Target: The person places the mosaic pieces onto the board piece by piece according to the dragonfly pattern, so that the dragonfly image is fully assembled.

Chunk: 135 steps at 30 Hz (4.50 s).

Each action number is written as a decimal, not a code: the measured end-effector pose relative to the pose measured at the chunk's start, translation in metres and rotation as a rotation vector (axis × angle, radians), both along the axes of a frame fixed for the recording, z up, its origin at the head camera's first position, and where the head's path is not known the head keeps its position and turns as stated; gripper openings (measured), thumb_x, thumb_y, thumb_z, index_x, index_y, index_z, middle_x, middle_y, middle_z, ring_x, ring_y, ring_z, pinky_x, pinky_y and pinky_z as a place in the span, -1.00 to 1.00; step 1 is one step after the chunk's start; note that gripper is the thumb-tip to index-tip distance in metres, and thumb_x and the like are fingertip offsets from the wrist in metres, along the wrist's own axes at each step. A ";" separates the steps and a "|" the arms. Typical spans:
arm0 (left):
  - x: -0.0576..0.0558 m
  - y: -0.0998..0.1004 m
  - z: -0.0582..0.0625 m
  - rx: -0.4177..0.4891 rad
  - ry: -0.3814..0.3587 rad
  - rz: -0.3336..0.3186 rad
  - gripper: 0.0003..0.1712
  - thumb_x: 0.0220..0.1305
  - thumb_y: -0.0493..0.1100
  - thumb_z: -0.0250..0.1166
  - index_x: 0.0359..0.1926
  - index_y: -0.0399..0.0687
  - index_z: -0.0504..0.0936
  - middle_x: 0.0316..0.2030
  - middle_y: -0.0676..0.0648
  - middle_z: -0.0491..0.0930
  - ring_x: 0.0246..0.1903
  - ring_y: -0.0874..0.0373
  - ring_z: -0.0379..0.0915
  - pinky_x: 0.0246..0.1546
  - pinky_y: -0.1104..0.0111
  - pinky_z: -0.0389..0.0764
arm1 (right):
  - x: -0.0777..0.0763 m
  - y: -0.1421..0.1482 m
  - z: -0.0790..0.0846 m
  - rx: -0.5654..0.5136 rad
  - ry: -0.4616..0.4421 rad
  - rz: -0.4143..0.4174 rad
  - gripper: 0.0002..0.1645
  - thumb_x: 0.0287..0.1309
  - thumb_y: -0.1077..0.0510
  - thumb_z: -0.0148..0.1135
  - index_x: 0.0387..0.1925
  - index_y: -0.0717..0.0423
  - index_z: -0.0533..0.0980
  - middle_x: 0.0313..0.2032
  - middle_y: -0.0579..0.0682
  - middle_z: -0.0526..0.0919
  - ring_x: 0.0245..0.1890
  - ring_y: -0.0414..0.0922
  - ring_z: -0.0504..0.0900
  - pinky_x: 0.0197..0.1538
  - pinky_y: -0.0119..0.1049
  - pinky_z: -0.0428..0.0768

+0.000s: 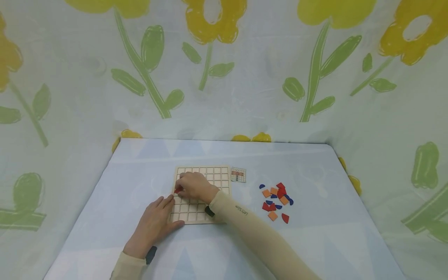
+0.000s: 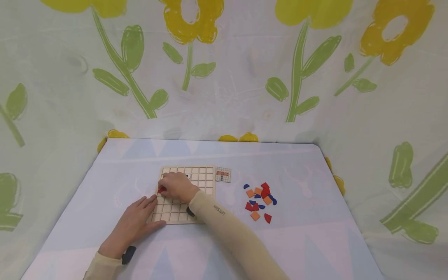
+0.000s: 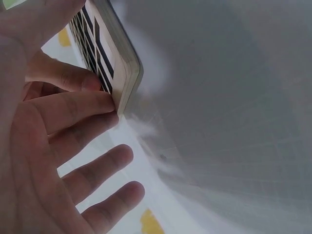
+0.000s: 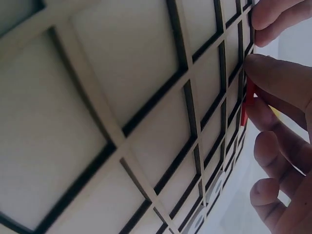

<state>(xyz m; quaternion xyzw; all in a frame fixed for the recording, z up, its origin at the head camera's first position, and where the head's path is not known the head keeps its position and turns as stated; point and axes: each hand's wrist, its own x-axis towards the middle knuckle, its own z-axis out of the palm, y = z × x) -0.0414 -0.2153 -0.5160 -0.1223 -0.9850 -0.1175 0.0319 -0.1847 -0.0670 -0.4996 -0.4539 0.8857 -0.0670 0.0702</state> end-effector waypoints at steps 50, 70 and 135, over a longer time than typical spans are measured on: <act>-0.001 0.001 0.000 -0.028 -0.023 -0.005 0.03 0.08 0.31 0.48 0.28 -0.43 0.50 0.33 -0.31 0.45 0.28 -0.35 0.36 0.30 -0.15 0.41 | 0.007 0.006 -0.004 -0.028 0.051 0.036 -0.71 0.35 -0.06 0.32 0.06 -0.25 0.69 -0.13 -0.24 0.61 -0.18 -0.33 0.55 -0.11 -0.48 0.60; -0.001 0.003 0.004 -0.047 -0.086 0.027 0.05 0.12 0.33 0.45 0.32 -0.43 0.46 0.37 -0.30 0.40 0.33 -0.35 0.29 0.35 -0.15 0.35 | 0.036 0.127 0.041 -0.379 0.204 -0.082 -0.56 0.27 0.05 0.41 0.17 -0.15 0.61 0.03 -0.12 0.67 0.04 -0.18 0.63 0.02 -0.33 0.69; -0.001 0.007 0.004 -0.060 -0.107 0.034 0.07 0.09 0.34 0.46 0.33 -0.42 0.45 0.36 -0.30 0.41 0.34 -0.33 0.29 0.36 -0.15 0.35 | 0.024 0.296 -0.016 -0.142 0.050 -0.413 -0.73 0.13 0.07 0.52 -0.14 0.07 0.75 -0.24 -0.10 0.67 -0.32 -0.19 0.55 -0.19 -0.22 0.71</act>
